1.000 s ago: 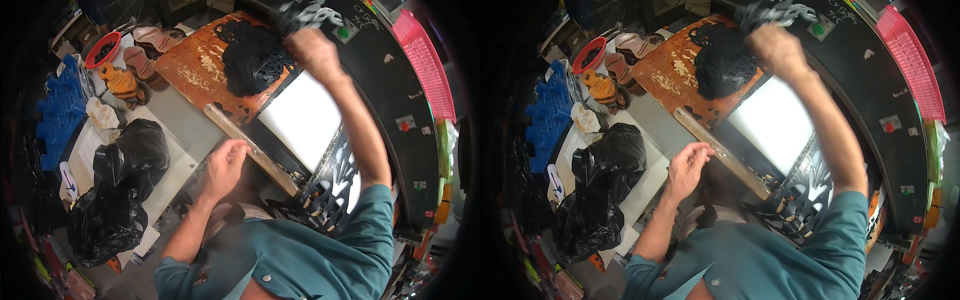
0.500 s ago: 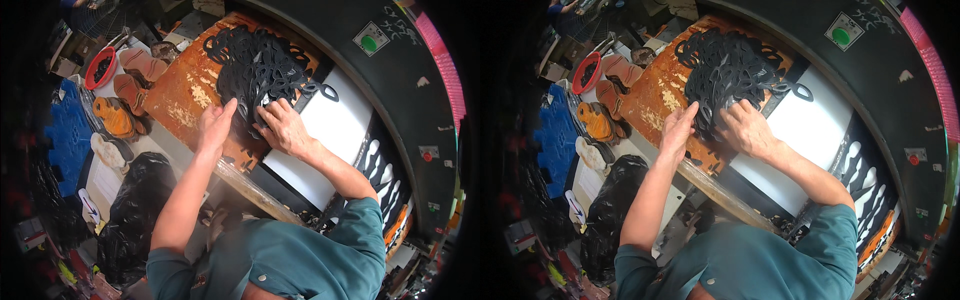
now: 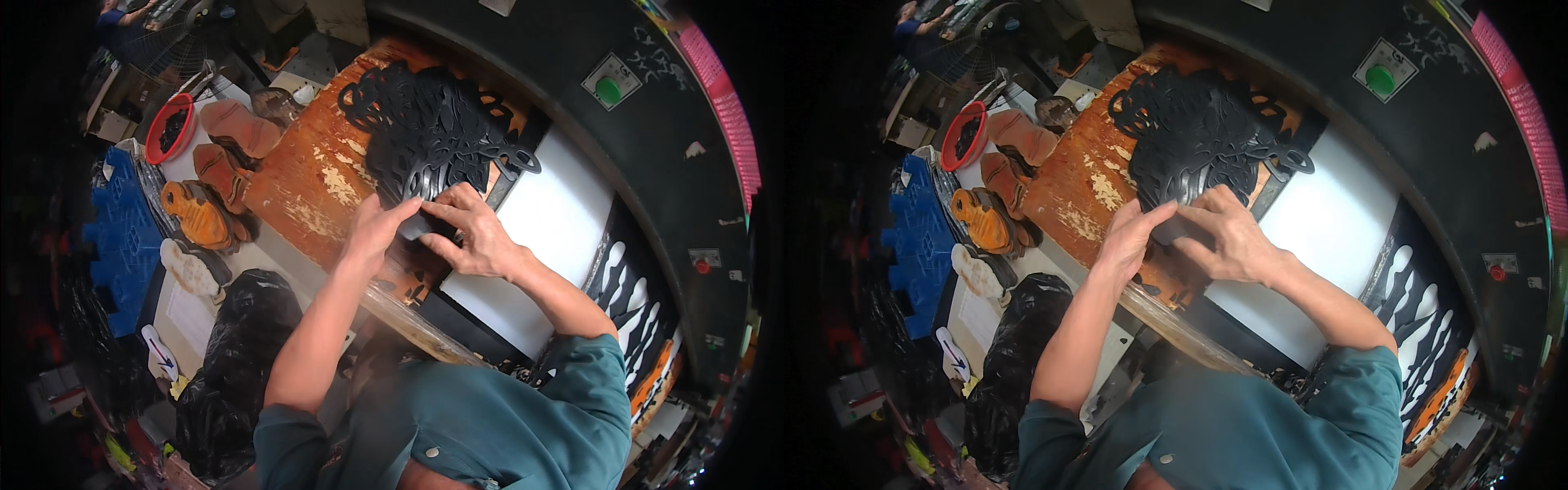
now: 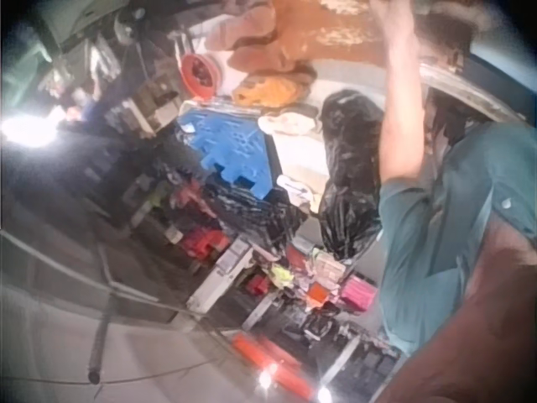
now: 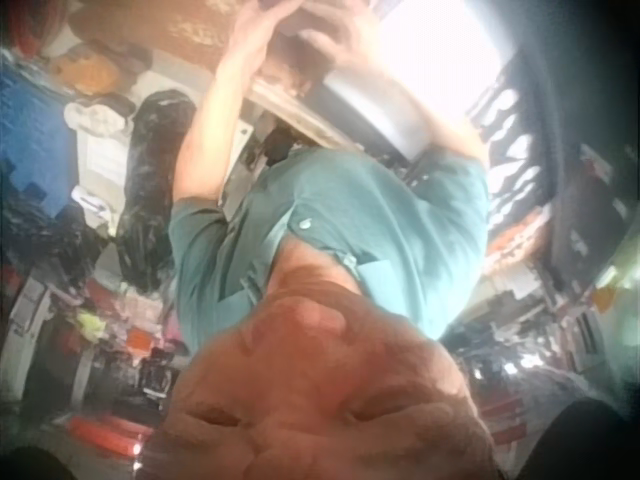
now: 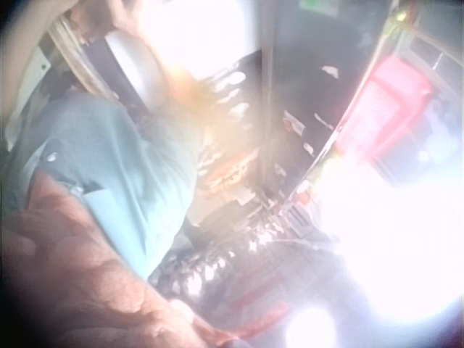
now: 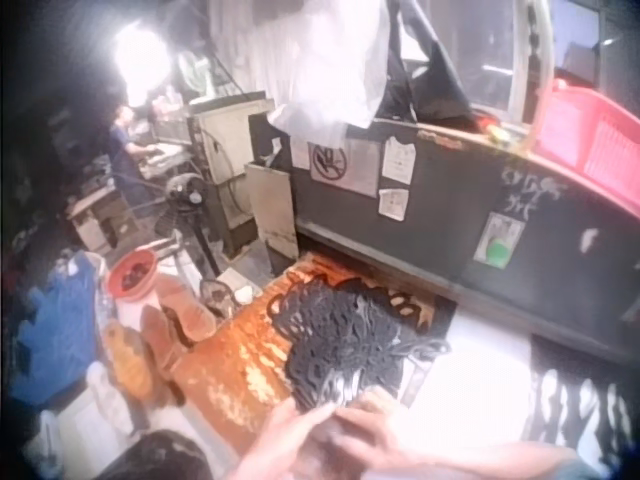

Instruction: The person removes black rubber soles from a press, trims excess material from the edges using a heated tool, and stacks the finished soles. The person then places the soles into a black plastic bag, ties it shut, and writes on a notepad.

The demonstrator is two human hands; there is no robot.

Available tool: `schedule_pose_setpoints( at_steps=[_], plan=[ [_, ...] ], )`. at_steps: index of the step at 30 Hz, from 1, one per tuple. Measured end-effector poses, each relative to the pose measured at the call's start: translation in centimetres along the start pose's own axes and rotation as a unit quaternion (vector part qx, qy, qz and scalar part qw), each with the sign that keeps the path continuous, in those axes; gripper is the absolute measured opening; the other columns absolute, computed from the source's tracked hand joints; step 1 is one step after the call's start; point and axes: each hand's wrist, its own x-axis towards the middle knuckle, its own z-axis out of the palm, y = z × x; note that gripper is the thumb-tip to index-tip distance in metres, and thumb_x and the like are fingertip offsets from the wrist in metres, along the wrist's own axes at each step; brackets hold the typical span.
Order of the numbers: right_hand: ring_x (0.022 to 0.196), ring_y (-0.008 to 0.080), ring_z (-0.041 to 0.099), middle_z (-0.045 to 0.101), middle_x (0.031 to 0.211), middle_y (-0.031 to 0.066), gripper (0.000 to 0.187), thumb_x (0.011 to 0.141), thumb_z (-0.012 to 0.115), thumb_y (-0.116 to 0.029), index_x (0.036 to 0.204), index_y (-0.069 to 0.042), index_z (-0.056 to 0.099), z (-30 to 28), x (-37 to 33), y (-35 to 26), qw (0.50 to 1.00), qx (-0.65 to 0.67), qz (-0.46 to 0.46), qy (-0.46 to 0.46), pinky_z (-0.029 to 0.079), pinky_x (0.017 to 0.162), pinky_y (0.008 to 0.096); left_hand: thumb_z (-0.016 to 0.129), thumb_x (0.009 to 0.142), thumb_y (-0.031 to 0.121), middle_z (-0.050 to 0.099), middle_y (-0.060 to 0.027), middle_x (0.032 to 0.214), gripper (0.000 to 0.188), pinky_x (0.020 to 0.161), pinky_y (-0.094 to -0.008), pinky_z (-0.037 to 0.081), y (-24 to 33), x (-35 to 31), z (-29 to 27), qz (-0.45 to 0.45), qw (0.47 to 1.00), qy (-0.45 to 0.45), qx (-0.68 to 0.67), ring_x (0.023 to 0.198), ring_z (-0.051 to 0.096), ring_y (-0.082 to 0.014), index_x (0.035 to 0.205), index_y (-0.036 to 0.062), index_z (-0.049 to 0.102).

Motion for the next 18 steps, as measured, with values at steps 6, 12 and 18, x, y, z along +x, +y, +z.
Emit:
schedule_pose_setpoints(
  at_steps=[6, 12, 18],
  plan=[
    [0.099, 0.0303, 0.063, 0.068, 0.100, 0.0133, 0.026, 0.086, 0.080, -0.012, 0.108, -0.002, 0.073, 1.1, -0.8, -0.1, 0.997, 0.057, 0.049, 0.000, 0.054, 0.086, 0.0409, 0.084, 0.085, 0.022, 0.071, -0.0059, 0.116, 0.051, 0.090, -0.0313, 0.053, -0.9, -0.9, -0.3, 0.084, 0.993, 0.012, 0.080, 0.099, 0.066, -0.0140, 0.127, 0.0017, 0.065],
    [0.086, 0.0195, 0.066, 0.067, 0.096, 0.0069, 0.021, 0.086, 0.081, -0.007, 0.098, -0.003, 0.063, 2.1, 0.6, -1.7, 0.961, 0.205, 0.181, -0.045, 0.055, 0.070, 0.0324, 0.084, 0.082, 0.013, 0.070, -0.0074, 0.119, 0.054, 0.094, -0.0347, 0.053, -0.7, -2.7, -2.1, 0.068, 0.997, -0.001, 0.032, 0.108, 0.065, -0.0164, 0.130, 0.0025, 0.061],
    [0.137, 0.0383, 0.050, 0.050, 0.144, 0.0215, 0.092, 0.066, 0.093, -0.013, 0.145, -0.002, 0.048, -3.0, 7.2, -6.4, 0.964, -0.083, -0.213, -0.135, 0.047, 0.110, 0.0502, 0.081, 0.082, 0.019, 0.070, -0.0239, 0.119, 0.058, 0.098, -0.0450, 0.052, 5.1, -7.4, -3.6, 0.131, 0.886, -0.004, 0.444, 0.112, 0.068, -0.0368, 0.127, -0.0084, 0.058]
  ],
)
